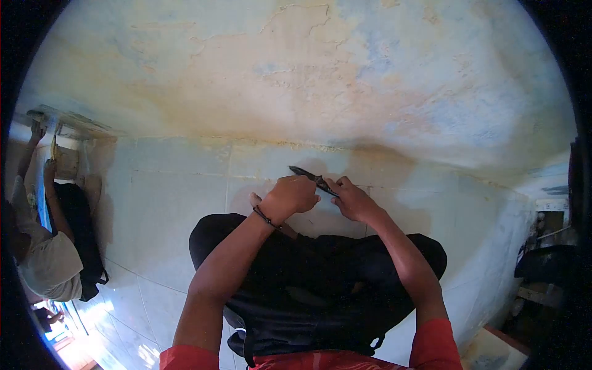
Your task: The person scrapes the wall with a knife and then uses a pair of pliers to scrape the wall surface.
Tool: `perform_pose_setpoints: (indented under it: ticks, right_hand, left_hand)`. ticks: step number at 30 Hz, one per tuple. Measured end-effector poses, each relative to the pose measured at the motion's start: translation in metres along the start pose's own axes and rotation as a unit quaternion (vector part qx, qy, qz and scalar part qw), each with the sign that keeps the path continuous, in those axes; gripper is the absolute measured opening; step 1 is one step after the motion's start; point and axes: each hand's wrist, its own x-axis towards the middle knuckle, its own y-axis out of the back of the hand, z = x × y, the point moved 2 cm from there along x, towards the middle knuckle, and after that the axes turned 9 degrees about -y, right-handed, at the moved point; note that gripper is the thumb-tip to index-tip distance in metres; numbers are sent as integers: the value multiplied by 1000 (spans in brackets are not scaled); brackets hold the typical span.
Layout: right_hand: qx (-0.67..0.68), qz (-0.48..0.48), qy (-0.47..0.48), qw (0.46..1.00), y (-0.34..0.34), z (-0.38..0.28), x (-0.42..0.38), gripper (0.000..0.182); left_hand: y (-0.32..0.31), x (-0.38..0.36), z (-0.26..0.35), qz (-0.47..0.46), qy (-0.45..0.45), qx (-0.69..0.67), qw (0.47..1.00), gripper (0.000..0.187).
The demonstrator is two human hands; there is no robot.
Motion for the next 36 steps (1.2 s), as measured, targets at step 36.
perform_pose_setpoints:
  ticks: [36]
  right_hand:
    - [-130,146,-46,980,24,-38,-22,51]
  left_hand:
    - [2,-7,6,2,-16,16,1000,38]
